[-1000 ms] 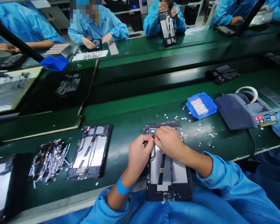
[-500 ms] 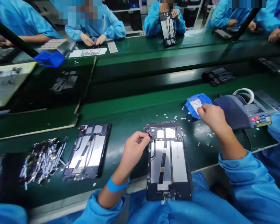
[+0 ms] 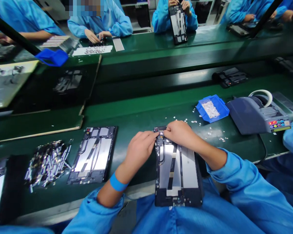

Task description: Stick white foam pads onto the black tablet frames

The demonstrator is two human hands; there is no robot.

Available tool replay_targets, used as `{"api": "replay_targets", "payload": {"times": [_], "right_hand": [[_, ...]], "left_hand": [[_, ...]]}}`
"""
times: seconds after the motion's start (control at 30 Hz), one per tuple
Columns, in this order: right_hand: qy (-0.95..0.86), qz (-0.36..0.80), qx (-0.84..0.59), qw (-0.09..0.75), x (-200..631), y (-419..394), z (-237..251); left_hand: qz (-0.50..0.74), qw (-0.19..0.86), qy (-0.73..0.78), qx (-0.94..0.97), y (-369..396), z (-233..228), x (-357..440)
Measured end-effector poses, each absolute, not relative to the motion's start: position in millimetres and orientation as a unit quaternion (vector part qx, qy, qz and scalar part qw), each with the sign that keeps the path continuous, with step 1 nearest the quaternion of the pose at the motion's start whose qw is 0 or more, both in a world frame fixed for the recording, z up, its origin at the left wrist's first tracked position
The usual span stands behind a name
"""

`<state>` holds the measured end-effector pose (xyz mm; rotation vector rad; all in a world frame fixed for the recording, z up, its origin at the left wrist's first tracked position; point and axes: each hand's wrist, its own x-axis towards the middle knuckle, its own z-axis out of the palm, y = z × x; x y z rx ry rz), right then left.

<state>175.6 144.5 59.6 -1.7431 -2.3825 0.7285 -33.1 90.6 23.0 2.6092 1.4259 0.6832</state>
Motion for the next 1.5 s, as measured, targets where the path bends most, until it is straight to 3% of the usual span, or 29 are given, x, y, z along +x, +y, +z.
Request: {"api": "replay_targets", "payload": {"times": [0.7, 0.97, 1.13, 1.5], "right_hand": [[-0.8, 0.217, -0.558, 0.041, 179, 141, 56], [-0.796, 0.241, -0.542, 0.123, 191, 132, 50], [-0.844, 0.209, -0.453, 0.197, 202, 123, 30], [-0.928, 0.046, -0.361, 0.076, 206, 108, 29]], "left_hand": [[0.05, -0.005, 0.425, 0.904, 99, 41, -29], [0.179, 0.133, 0.431, 0.874, 107, 28, -47], [0.23, 0.144, 0.456, 0.847, 108, 31, -46], [0.188, 0.096, 0.437, 0.875, 107, 37, -40]]}}
